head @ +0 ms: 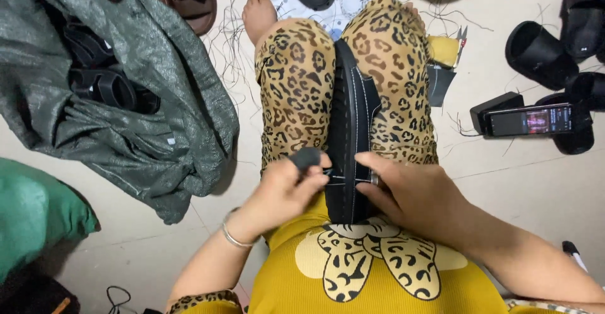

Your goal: Hand-sewing a black sandal component using a needle and thread while sitting on the floor.

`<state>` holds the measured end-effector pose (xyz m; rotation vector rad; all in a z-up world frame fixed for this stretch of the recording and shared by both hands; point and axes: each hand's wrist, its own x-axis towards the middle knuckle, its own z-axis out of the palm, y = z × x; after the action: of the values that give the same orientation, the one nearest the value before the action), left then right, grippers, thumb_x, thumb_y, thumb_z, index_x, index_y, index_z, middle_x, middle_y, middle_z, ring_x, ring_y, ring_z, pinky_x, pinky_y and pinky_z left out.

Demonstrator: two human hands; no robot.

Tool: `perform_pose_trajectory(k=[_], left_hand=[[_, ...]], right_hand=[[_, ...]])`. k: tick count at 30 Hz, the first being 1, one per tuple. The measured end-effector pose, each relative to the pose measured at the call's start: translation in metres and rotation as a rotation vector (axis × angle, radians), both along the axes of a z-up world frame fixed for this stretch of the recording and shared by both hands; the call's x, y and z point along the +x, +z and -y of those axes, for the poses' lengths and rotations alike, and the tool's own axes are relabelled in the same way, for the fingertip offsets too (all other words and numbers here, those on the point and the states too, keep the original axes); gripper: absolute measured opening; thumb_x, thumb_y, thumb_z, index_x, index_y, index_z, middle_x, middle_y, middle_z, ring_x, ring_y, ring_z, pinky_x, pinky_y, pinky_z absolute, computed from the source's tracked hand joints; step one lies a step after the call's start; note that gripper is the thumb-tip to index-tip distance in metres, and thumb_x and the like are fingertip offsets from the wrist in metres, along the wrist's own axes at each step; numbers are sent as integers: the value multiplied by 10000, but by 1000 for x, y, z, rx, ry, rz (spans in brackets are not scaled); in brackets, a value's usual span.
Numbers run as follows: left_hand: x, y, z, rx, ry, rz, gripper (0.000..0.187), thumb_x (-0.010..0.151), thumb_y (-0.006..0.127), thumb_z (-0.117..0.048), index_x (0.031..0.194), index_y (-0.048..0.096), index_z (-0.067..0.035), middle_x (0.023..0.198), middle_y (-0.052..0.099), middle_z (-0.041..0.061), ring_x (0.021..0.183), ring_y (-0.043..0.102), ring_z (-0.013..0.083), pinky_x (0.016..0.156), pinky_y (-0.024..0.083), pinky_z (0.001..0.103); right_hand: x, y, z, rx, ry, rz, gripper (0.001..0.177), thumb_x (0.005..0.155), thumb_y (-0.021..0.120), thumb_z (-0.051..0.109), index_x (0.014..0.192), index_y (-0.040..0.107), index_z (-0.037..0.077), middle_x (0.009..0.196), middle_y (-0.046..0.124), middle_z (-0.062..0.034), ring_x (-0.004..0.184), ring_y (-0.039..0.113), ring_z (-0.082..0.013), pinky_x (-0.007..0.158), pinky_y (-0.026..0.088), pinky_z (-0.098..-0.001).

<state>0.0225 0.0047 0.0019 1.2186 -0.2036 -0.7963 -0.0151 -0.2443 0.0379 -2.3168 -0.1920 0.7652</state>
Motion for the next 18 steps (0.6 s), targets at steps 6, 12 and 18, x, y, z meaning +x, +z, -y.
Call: perform_pose_trajectory(k=[6, 12, 18], left_hand=[[-12, 7, 0, 350, -78, 328, 47, 950, 651, -75, 967, 686, -49, 757, 742, 98, 593, 720, 199, 537, 556, 282], [-5, -6, -17, 200, 384, 65, 335, 891, 684, 93, 1211, 584, 80, 736, 694, 143, 447, 603, 122, 403, 503, 220], [1, 6, -18, 252, 464, 105, 300, 978, 623, 7, 1269, 566, 51, 996, 711, 166, 760, 725, 198, 477, 579, 225]], right_hand=[[-39, -8, 82, 41, -44, -206, 422, 960, 515, 427, 1299, 658, 220, 679, 790, -44, 584, 755, -174, 548, 595, -317], [-45, -30, 88, 325, -334, -288, 506, 781, 728, 358, 1276, 782, 274, 686, 855, -75, 457, 646, -132, 511, 620, -329], [-15, 6, 46, 1143, -240, -167, 192, 974, 638, 234, 857, 743, 125, 823, 721, -49, 745, 699, -182, 739, 608, -361]])
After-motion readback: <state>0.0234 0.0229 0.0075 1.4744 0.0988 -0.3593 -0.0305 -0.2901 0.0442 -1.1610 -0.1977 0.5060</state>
